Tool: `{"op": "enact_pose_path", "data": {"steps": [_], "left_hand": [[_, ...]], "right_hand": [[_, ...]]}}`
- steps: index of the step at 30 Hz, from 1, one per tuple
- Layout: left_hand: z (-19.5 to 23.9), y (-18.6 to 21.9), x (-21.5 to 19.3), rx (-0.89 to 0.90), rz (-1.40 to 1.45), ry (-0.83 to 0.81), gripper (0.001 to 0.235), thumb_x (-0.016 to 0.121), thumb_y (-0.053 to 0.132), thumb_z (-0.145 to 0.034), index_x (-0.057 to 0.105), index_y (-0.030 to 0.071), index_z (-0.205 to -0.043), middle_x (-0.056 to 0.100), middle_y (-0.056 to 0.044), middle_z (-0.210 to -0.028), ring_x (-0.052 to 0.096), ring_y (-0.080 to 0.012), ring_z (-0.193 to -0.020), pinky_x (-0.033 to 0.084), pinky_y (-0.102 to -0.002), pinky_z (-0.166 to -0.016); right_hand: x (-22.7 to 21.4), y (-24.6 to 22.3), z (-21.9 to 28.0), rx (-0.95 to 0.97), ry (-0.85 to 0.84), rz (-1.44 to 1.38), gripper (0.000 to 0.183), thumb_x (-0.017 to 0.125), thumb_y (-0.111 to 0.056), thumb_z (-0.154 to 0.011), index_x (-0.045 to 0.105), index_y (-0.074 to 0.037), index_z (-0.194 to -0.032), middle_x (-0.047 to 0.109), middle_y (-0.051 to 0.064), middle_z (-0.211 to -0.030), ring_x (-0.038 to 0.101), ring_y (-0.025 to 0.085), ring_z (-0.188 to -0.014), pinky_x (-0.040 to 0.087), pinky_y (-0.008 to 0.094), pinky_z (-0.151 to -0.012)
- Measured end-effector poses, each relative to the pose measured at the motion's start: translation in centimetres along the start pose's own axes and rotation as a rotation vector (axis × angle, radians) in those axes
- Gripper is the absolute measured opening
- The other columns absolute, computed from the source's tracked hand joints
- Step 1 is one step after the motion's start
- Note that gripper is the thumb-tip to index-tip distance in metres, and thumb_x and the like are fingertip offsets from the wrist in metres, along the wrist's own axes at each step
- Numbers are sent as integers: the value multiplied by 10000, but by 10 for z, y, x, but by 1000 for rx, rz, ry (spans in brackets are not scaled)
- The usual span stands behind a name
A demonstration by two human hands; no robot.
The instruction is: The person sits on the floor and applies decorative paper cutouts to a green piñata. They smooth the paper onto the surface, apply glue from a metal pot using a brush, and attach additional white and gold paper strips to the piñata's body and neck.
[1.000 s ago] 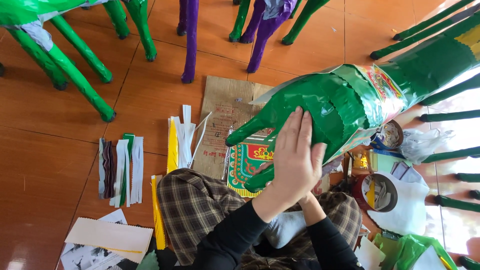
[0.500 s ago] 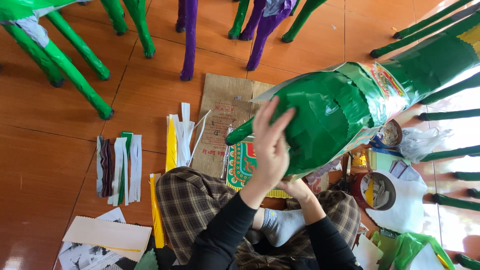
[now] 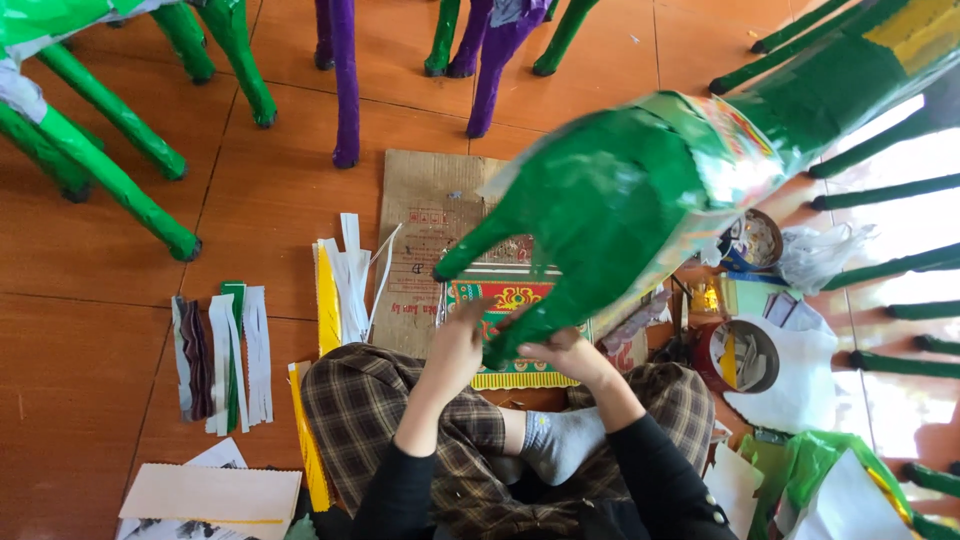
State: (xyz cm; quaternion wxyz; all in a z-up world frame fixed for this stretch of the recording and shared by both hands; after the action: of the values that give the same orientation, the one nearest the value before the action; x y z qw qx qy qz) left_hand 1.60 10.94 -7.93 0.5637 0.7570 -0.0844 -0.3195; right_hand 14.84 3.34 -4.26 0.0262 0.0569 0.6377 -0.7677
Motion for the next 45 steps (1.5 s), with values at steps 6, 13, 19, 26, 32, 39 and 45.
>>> {"op": "enact_pose_path", "data": {"steps": [6, 13, 19, 26, 32, 39, 45], "left_hand": [[16, -39, 8, -30, -334, -95, 573, 743, 62, -775, 515, 46, -1301, 658, -205, -1062, 658, -387, -1002, 498, -520, -895], [-18, -137, -10, 159, -644, 299, 351, 845, 164, -693, 697, 63, -995, 693, -152, -861, 694, -383, -869, 550, -445, -812], [-47, -191, -39, 59, -410, 333, 558, 937, 330, -565, 657, 100, -989, 696, -112, -861, 692, -387, -855, 580, -521, -755], [-52, -188, -36, -224, -270, 202, 561, 912, 286, -603, 644, 18, -1017, 730, -155, -938, 674, -389, -982, 546, -521, -888], [-49, -196, -43, -267, -296, 145, 448, 896, 273, -618, 693, 40, -942, 740, -137, -890, 682, -371, -952, 559, -505, -832], [-56, -176, -52, -408, -137, 98, 556, 841, 207, -691, 658, 41, -1189, 702, -176, -1127, 623, -387, -1096, 544, -529, -894], [-64, -124, -66, -312, -106, 352, 660, 683, 100, -873, 407, -74, -1447, 497, -362, -1366, 490, -480, -1257, 417, -549, -1061]], "right_hand": [[35, 32, -44, -55, 74, 77, 291, 739, -170, -913, 710, 13, -1137, 721, 178, -1138, 692, 254, -1060, 525, 408, -977], [33, 65, -8, 29, -299, 587, 422, 606, -300, -992, 563, -38, -1320, 657, 227, -1169, 658, 391, -1051, 543, 506, -884], [-87, 139, 44, 433, -261, 761, 390, 568, -291, -980, 642, -75, -1295, 699, 201, -1157, 660, 359, -1100, 523, 468, -931], [-190, 81, -7, 198, 232, 727, 356, 631, -316, -841, 666, -102, -1124, 703, 245, -863, 681, 450, -847, 511, 505, -746], [-223, 115, -61, -169, 498, 531, 285, 682, -214, -864, 668, -127, -1135, 655, 154, -1132, 597, 320, -1132, 461, 432, -992], [-230, 178, -82, -245, 539, 253, 216, 678, -164, -898, 686, -111, -1107, 673, 124, -1111, 627, 262, -1050, 508, 392, -902], [-230, 229, -61, -262, 571, 19, 159, 675, -121, -928, 702, -98, -1083, 688, 98, -1093, 651, 212, -980, 547, 357, -824]]}}
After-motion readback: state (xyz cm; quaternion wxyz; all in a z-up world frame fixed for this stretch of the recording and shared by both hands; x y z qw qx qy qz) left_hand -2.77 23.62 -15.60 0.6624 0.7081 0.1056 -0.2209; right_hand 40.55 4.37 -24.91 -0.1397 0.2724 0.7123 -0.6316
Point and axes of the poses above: each hand's wrist, its own z-axis away from the middle knuckle, its own x-axis out of the palm, y = z × x, the point moved 6 cm from there along -z, towards the middle knuckle
